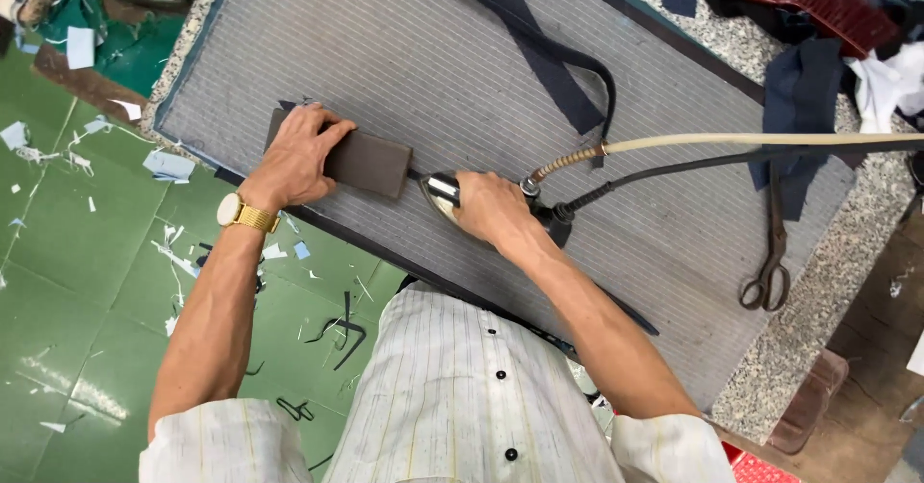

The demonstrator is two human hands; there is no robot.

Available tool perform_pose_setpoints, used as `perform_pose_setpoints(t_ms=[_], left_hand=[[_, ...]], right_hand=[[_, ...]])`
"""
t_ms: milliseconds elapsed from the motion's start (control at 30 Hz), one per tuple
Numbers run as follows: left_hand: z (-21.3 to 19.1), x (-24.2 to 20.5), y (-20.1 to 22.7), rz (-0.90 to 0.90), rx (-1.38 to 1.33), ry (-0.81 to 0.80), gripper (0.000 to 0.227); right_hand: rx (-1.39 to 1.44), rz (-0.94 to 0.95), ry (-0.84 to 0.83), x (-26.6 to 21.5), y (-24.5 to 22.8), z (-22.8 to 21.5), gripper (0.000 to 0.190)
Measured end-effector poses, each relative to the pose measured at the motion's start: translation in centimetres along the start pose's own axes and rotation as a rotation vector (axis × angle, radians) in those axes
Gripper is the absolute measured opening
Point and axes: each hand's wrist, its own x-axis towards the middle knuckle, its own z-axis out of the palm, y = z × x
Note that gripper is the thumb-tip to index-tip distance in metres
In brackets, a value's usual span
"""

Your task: The person cuts a strip of dark fabric with shears, then irons it flat on a workbench using a steam iron and a wooden pressing block. The person folds the strip and continues to press it, repeating the process on multiple sections.

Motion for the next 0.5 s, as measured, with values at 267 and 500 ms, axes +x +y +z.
perform_pose_setpoints(t_ms=[267, 500], left_hand=[[1.6, 2.5, 6.2, 0.126, 0.097, -0.064, 0.095], [2.2, 2.6, 9.8, 0.166, 0.212, -0.163, 0.096]], right_hand=[[-0.043, 0.085, -0.038, -4.6, 4.6, 0.7, 0.029], [-0.061, 0.117, -0.039, -7.6, 7.7, 0.5, 0.034]])
